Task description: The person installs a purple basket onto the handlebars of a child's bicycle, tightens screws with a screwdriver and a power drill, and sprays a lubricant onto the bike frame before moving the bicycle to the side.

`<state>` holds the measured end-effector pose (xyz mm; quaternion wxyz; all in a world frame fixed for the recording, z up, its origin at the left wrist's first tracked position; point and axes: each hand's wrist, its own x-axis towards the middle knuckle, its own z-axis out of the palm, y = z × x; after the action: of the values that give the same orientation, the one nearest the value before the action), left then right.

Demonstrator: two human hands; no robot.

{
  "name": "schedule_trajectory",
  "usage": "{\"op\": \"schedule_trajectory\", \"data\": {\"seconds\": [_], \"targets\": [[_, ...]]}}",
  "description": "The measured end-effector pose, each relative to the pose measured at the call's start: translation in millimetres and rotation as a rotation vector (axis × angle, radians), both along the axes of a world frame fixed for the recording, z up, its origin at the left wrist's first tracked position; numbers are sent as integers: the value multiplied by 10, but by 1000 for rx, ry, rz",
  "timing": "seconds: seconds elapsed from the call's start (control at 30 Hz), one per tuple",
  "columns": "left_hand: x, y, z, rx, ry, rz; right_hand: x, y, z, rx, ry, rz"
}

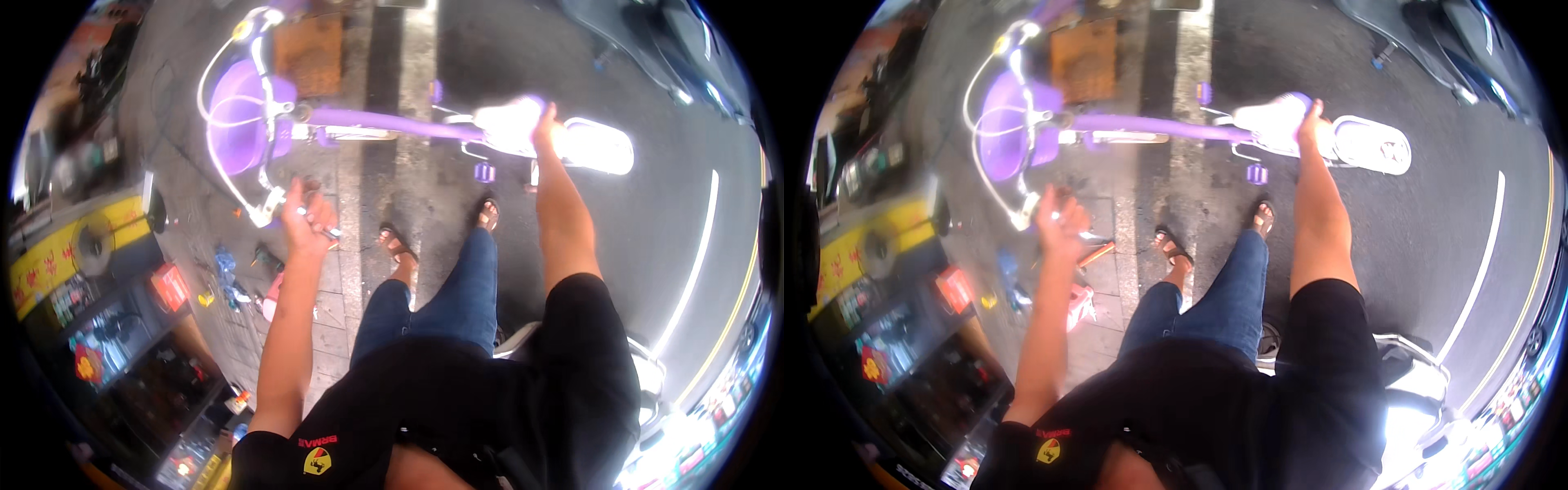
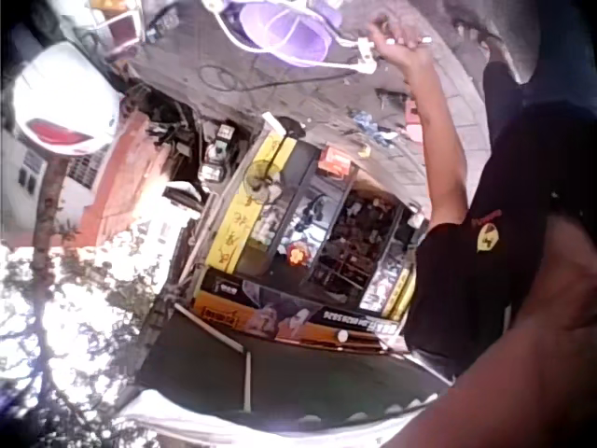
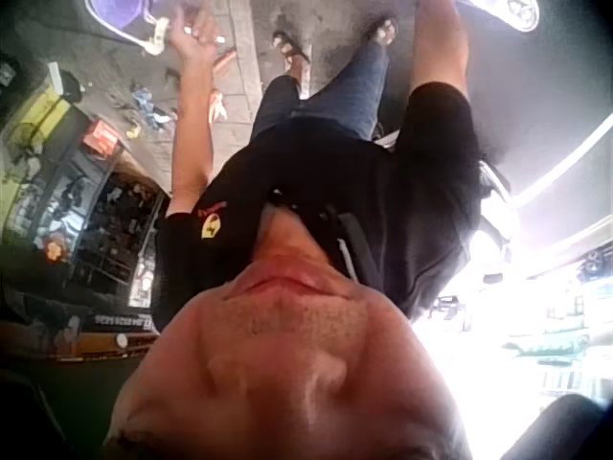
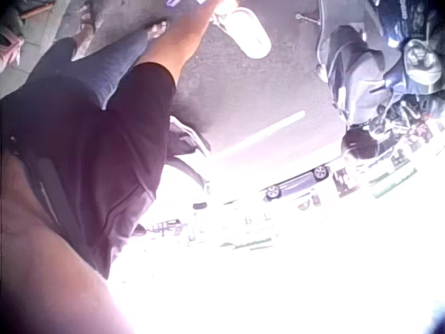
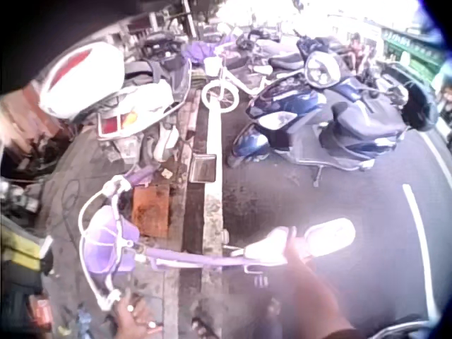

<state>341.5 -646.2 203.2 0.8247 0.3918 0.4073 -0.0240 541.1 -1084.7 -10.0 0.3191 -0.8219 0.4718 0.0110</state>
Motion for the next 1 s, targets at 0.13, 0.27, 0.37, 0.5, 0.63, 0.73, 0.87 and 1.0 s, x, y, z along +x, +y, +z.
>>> {"op": "schedule_trajectory", "data": {"seconds": [0.13,0.27,0.37,0.5,0.63,0.73,0.87,1.0], "targets": [[-169,-480,-108,-34,-31,39,-69,-162,180,-89,17,-24],[45,-1446,-321,106,178,111,-162,-1216,47,-91,113,64],[104,-1969,-158,24,56,54,-137,-1585,367,1,89,101],[282,-3084,-96,-1,121,61,-6,-2664,651,-6,70,116],[213,-3642,-71,-79,46,-79,-218,-3464,460,14,58,67],[416,-4520,-39,-95,18,-98,77,-4356,593,68,32,44],[503,-5335,-72,-242,45,-111,59,-5287,346,-61,40,-32],[305,-6546,139,-233,71,-146,-199,-6407,366,-25,-65,-63]]}}
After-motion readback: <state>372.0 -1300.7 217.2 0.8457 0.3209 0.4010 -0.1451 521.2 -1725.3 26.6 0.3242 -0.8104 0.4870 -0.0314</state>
